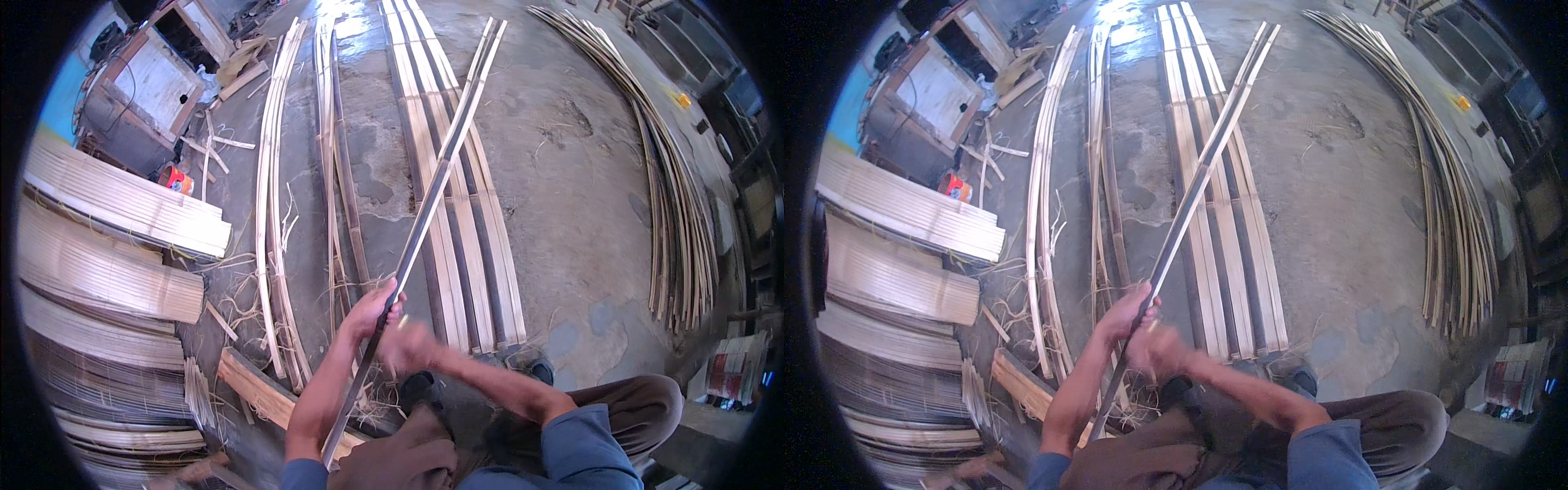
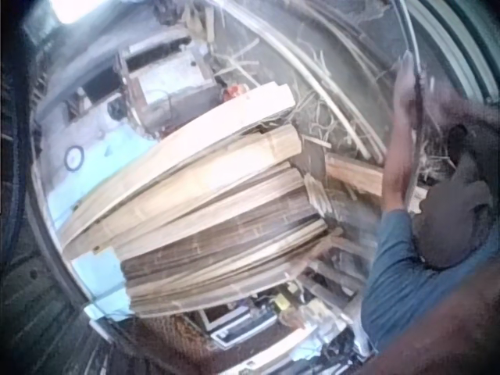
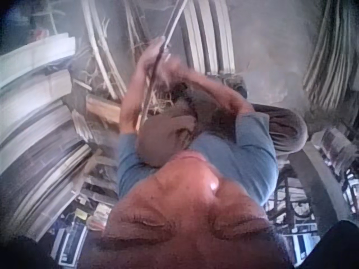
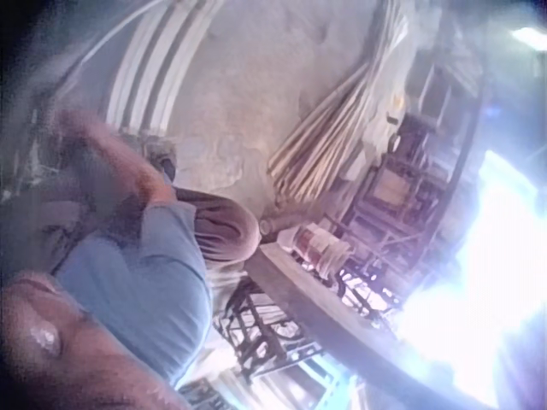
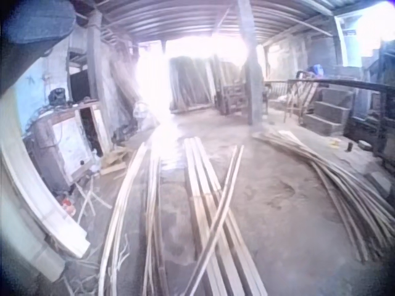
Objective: The person sits on the floor and repeatedly picks up thin wooden strips, inspects them, and places them into a growing stack. The person handles the strips one at a time, aligning them carefully.
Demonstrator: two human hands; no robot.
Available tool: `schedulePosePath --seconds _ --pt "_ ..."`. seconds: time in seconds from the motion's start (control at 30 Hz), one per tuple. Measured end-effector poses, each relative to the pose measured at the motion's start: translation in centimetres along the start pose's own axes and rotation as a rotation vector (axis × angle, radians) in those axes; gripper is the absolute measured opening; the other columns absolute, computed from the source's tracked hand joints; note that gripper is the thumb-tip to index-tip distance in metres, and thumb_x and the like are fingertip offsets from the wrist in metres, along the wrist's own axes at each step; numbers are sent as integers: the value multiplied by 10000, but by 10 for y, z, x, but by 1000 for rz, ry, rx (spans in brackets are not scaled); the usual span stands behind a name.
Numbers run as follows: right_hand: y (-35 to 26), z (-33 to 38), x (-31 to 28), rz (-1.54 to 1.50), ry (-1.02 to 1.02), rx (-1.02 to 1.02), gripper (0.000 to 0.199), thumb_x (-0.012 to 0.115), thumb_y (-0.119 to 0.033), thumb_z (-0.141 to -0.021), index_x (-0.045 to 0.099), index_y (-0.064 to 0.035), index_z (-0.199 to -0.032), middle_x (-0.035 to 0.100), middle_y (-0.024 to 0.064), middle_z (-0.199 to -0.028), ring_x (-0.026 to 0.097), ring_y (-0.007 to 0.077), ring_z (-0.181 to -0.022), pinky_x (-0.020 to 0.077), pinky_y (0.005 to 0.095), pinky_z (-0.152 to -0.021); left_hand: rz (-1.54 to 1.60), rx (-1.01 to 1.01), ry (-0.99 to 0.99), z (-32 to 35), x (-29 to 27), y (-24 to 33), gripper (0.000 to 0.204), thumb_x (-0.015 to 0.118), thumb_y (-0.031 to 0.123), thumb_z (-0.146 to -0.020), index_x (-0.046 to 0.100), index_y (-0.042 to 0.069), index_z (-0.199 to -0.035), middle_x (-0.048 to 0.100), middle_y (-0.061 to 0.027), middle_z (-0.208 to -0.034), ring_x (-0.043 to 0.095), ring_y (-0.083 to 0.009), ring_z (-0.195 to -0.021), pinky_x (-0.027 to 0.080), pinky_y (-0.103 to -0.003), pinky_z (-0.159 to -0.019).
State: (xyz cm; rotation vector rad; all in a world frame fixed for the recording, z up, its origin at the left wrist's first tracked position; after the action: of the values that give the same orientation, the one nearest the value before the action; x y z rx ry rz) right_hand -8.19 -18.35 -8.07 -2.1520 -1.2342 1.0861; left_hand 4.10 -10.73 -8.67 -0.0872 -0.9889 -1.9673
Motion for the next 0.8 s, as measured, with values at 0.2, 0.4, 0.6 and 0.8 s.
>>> schedulePosePath --seconds 0.2,0.4,0.6,0.8 --pt "192 -47 -119 -253 668 1009 482 492 -487 -986 568 -32 -1125 614 78 -965 551 164 -871 455 331 -760 -78 -23 76 42 27 -54 481 442 494 -1015 578 48 -899 489 14 -610 471 -96 -491 393 -244 -461" --pt "225 -95 -139 -973 504 1207 689 459 -654 -938 550 -48 -1253 652 123 -921 626 181 -779 491 292 -633 -77 -121 181 107 50 -105 496 382 477 -1039 585 57 -869 473 22 -584 438 -82 -469 358 -229 -448" --pt "232 -82 -117 -1036 668 1082 445 526 -480 -985 558 -41 -1052 458 -28 -649 460 92 -519 435 249 -479 -611 120 241 127 29 -165 476 408 429 -1033 592 -3 -953 581 -98 -695 605 -228 -675 485 -348 -635" --pt "165 -87 -90 -1117 641 1074 323 519 -414 -1006 493 -96 -960 455 -18 -663 477 103 -553 452 267 -513 -760 504 777 90 76 -76 406 470 383 -1008 631 20 -922 620 -253 -819 612 -425 -794 475 -485 -723"
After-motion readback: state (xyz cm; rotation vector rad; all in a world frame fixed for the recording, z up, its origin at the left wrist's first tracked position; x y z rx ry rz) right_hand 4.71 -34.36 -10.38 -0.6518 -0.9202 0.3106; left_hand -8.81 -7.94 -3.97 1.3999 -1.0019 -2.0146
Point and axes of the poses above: each hand's wrist, its own z-axis away from the middle knuckle, its own x-axis out of the palm, y = z × x, the point moved 3 cm from there along -z, towards the middle knuckle
